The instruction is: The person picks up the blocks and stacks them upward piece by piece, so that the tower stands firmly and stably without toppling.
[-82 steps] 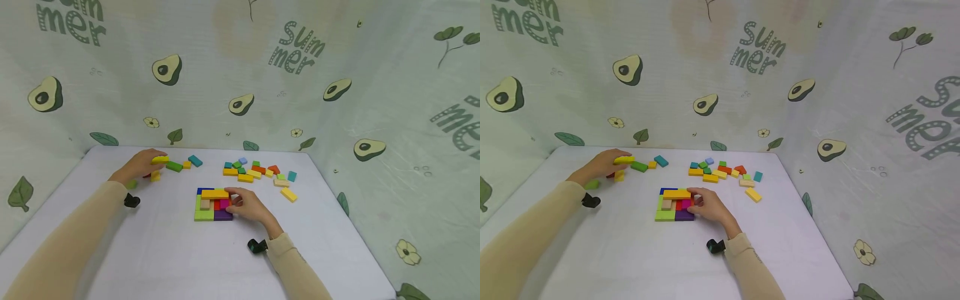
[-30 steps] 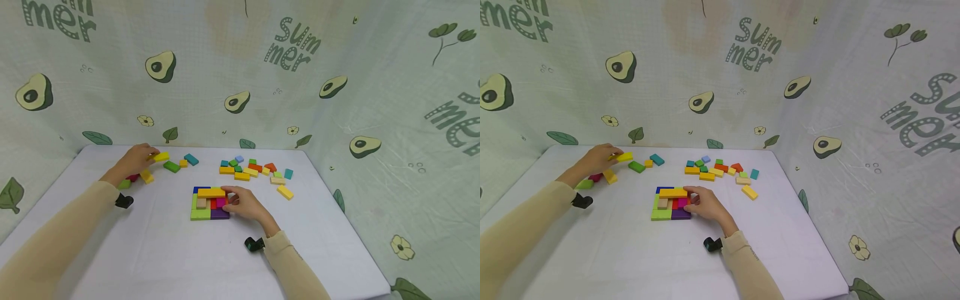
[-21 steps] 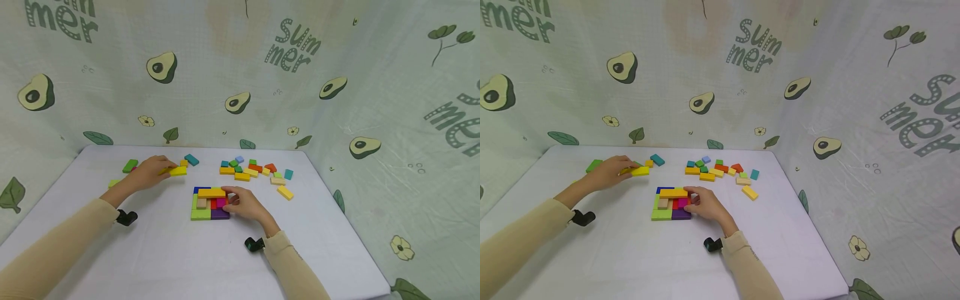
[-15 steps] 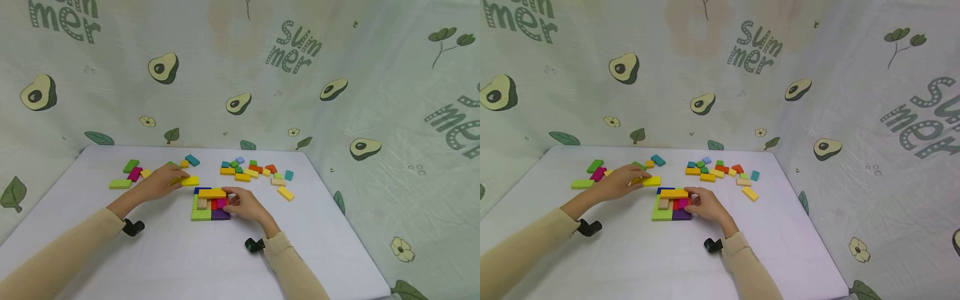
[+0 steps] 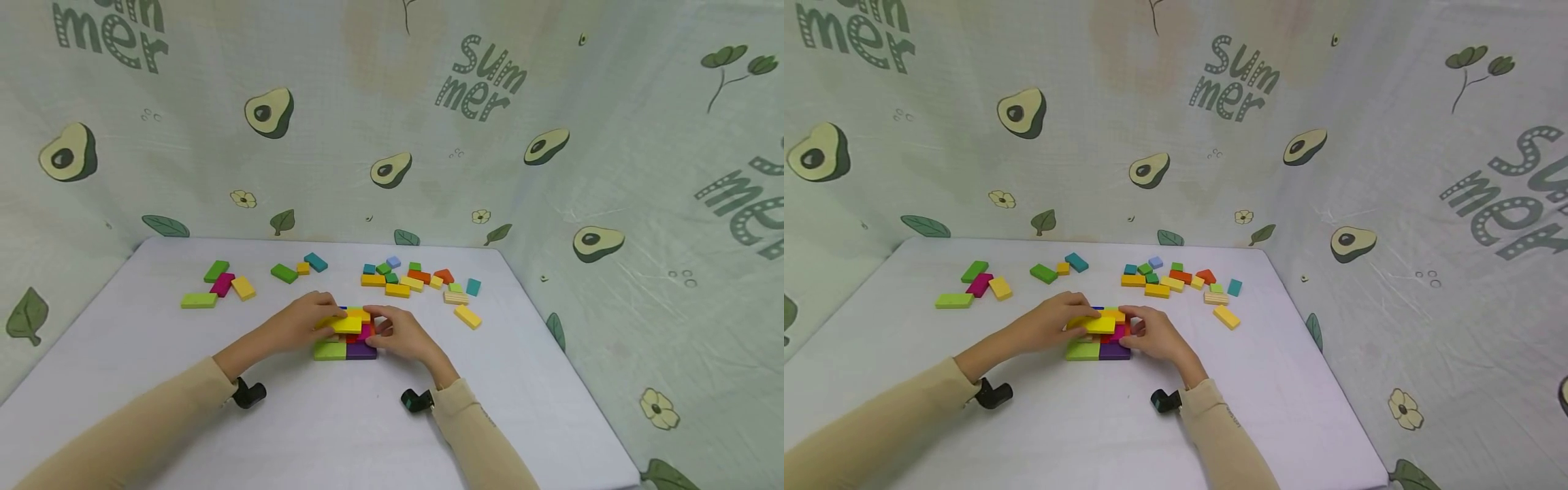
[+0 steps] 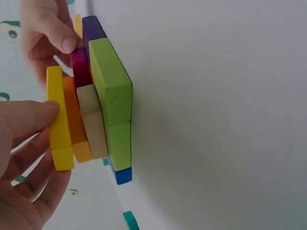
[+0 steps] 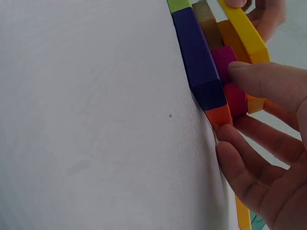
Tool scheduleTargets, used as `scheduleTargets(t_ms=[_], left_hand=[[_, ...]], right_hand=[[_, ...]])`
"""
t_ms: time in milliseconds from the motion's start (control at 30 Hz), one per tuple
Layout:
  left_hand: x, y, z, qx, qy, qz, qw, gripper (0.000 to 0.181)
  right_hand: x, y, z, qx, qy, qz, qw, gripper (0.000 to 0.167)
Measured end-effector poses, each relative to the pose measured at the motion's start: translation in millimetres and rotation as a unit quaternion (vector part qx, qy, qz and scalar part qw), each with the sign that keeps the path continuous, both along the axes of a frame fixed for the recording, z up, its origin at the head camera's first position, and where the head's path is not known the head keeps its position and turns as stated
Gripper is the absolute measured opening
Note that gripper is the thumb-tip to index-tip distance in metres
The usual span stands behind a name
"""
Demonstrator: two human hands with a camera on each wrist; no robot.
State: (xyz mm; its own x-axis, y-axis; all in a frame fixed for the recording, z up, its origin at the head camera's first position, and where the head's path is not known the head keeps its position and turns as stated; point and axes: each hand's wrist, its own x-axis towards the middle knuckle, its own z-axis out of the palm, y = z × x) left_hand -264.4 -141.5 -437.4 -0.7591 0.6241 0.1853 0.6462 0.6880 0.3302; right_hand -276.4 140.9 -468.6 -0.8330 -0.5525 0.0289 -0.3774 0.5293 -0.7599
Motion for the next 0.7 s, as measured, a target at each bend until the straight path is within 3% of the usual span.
scheduleTargets(t_ms=[400,700], left_hand=[[1.5,20.7,-8.2,-0.020,0.035,-0.006,0.9992,0.032],[3.2,22.1,-8.8,-0.022,0.050,0.006,0.9985,0.035]], right_hand=[[1.3,1.1,1.2,0.002,0.002,0.004,1.0000,0.064],[2.2,0.0,2.2,0.003,0.007,0.006,1.0000,0.064]])
